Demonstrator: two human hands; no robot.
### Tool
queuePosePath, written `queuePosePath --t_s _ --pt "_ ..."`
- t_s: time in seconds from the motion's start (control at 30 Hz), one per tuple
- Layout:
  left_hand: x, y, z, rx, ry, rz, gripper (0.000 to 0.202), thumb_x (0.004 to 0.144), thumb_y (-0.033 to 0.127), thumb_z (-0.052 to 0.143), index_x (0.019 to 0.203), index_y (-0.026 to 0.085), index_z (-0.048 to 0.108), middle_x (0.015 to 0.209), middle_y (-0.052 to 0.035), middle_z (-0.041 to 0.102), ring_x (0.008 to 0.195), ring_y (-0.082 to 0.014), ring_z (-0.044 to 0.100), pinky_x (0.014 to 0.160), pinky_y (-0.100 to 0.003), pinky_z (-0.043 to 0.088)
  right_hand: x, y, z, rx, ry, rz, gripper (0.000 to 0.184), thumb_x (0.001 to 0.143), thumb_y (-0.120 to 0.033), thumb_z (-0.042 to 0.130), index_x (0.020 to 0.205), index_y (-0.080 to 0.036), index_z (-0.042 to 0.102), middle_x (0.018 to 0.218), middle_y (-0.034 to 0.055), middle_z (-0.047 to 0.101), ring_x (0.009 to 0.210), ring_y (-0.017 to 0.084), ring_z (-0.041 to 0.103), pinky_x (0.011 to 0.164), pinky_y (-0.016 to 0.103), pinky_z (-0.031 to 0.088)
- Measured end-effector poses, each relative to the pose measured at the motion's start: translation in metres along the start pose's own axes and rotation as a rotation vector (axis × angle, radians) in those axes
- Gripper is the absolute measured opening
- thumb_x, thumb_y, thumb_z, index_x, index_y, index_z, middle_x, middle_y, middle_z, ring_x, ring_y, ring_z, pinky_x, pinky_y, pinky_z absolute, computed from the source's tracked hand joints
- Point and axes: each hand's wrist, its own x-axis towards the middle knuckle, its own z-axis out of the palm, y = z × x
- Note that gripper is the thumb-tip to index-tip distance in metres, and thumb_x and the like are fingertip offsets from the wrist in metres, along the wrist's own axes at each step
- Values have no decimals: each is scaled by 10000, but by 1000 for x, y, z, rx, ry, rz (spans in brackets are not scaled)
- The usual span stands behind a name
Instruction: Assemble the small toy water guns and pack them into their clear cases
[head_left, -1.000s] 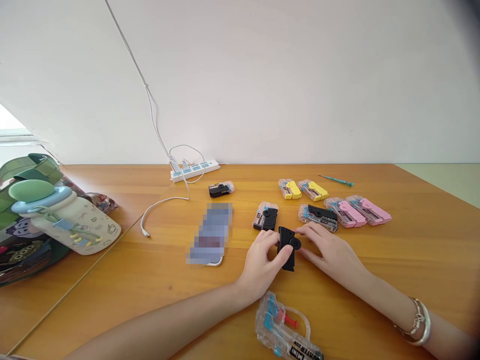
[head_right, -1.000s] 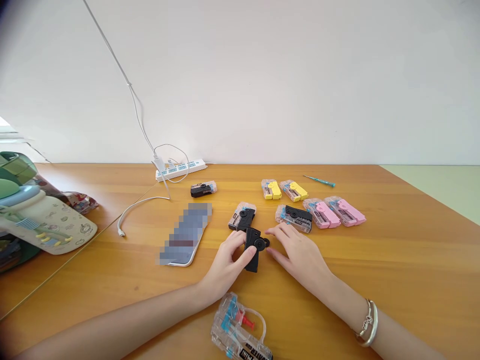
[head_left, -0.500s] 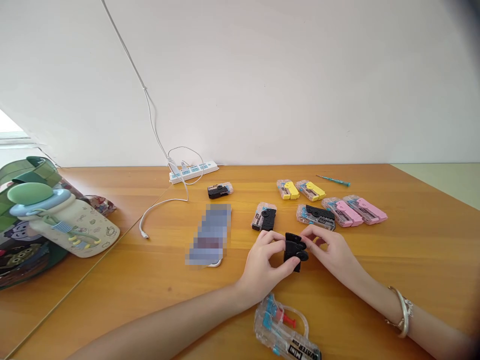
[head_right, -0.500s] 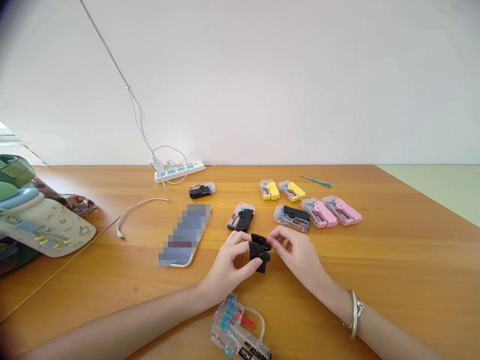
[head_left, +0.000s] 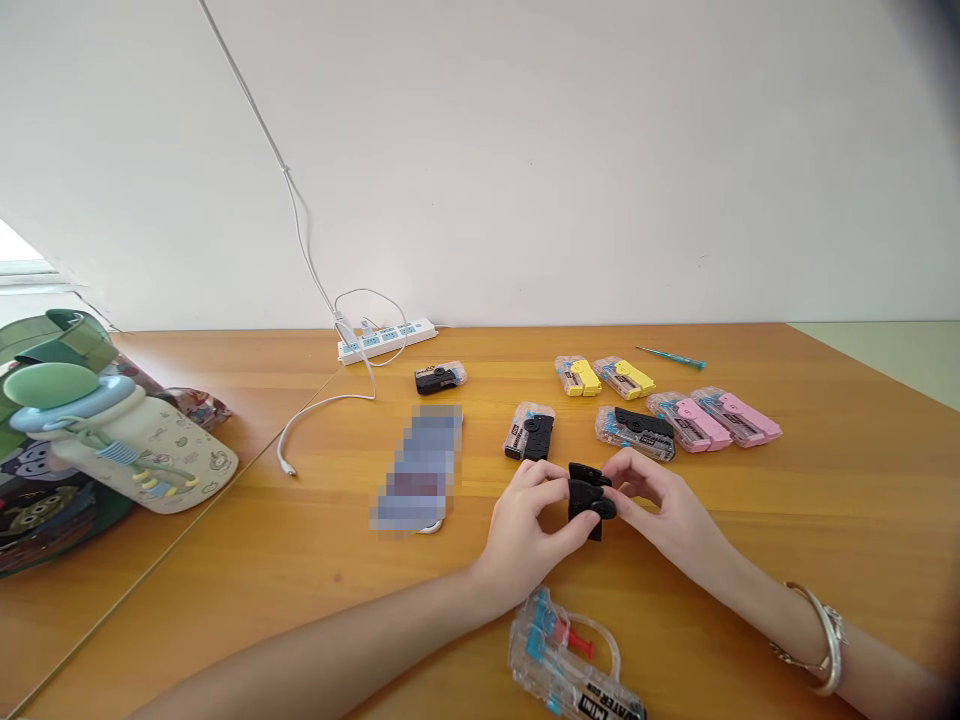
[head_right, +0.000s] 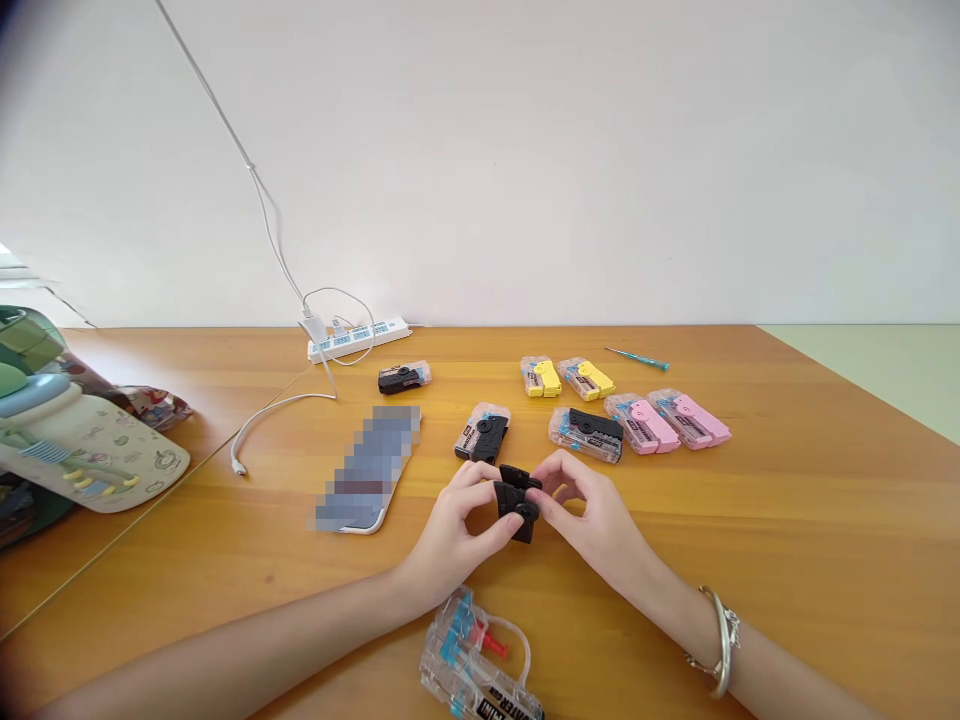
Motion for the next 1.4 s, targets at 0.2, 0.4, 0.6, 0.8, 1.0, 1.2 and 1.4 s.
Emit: queuePosePath --t_s 0.2,0.4,0.6,0.8,1.0,1.2,1.4 --pt "-1 0 -1 36 -23 2 101 783 239 652 855 242 722 886 -20 620 893 -192 516 806 -304 440 -1 -1 2 1 9 10 219 816 -421 552 726 -223 520 689 6 600 657 173 572 639 308 493" --pt "-1 2 -1 77 -9 5 86 766 243 672 820 262 736 893 -21 645 903 -206 519 804 -327 449 -4 -1 6 55 7 78 277 802 -490 540 725 -224 513 647 7 573 583 165 546 485 272 476" --pt "1 3 0 82 17 5 102 767 237 649 839 229 721 847 -28 629 875 -204 521 788 -324 454 -5 0 7 86 -9 71 270 855 -494 473 825 -231 523 740 15 580 674 173 561 574 276 494" --pt "1 5 0 43 34 10 80 753 191 632 760 221 706 874 -27 632 887 -197 529 813 -315 449 -7 -1 6 169 -140 26 328 894 -498 404 1053 -238 525 1050 66 588 940 217 572 772 325 499" --pt "2 2 0 55 12 -15 115 783 224 609 855 229 699 907 -33 635 917 -208 533 822 -326 459 -1 3 8 153 -133 27 287 803 -461 575 977 -233 560 970 42 601 950 216 557 832 327 470" --pt "-1 4 -3 33 -68 10 244 846 162 489 1024 248 632 1016 -14 658 1005 -200 536 922 -352 432 3 9 4 421 -3 248 343 782 -563 553 903 -244 513 836 -5 580 786 189 573 695 303 478" --pt "-1 7 -6 14 -95 7 280 852 157 474 1093 246 587 1114 -22 632 1092 -189 526 980 -348 406 8 9 -1 587 82 342 291 753 -518 615 830 -247 544 807 -17 563 750 168 551 599 245 461"
